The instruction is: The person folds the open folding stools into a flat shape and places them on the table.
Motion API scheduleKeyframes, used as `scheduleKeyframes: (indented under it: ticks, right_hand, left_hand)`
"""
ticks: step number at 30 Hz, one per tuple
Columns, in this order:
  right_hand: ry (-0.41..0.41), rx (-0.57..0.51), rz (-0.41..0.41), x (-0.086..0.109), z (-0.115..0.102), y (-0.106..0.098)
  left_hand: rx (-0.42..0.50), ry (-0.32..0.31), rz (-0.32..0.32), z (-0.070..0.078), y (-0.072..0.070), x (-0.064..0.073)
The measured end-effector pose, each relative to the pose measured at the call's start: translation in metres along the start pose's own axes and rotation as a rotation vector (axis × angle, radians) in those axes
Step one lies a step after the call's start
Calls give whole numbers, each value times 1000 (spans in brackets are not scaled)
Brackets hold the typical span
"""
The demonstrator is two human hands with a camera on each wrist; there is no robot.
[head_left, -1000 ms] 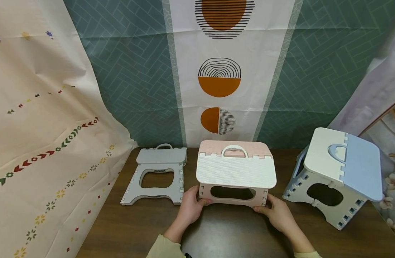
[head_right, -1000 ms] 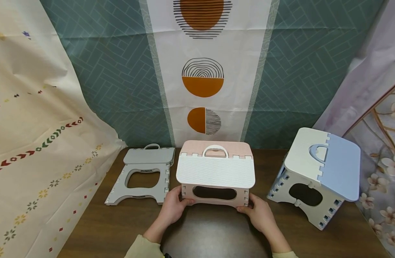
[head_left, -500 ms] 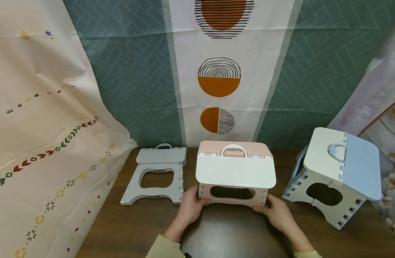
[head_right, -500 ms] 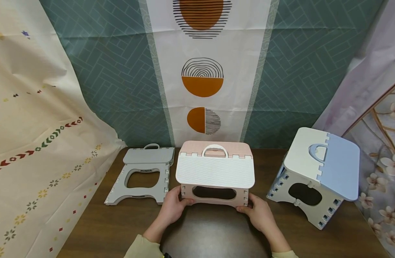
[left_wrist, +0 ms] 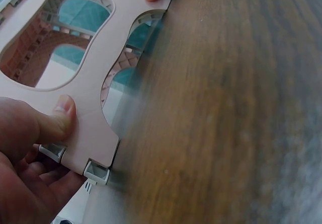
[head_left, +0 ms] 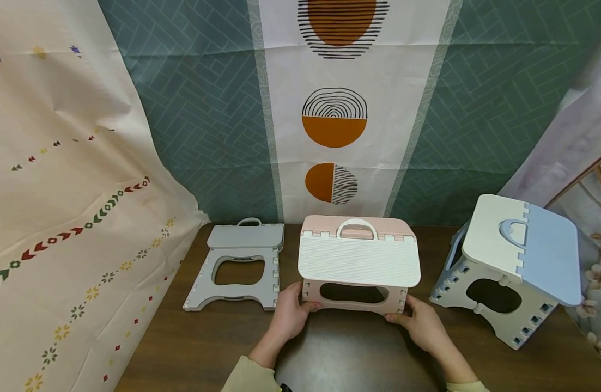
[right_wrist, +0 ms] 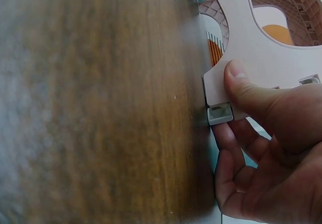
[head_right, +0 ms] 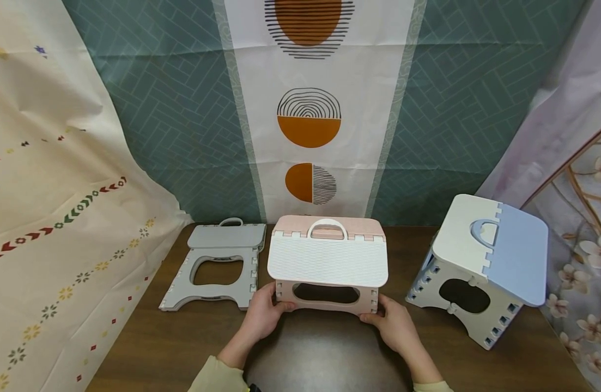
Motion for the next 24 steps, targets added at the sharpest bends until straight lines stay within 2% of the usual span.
scheduleKeyframes:
  ticks: [24]
  right_hand:
    - [-21,-3,1,2,0,0]
  left_hand:
    - [-6,11,0,2,-1,1]
Point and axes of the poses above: each hand's wrist, its own x-axis away from the middle knuckle, its own y-axis out of the palm, z = x × y, the point moved 1 cm from there along -x, towards the middle knuckle, and after that the axes turned 4 degrees about -y, right-handed, at the moved point
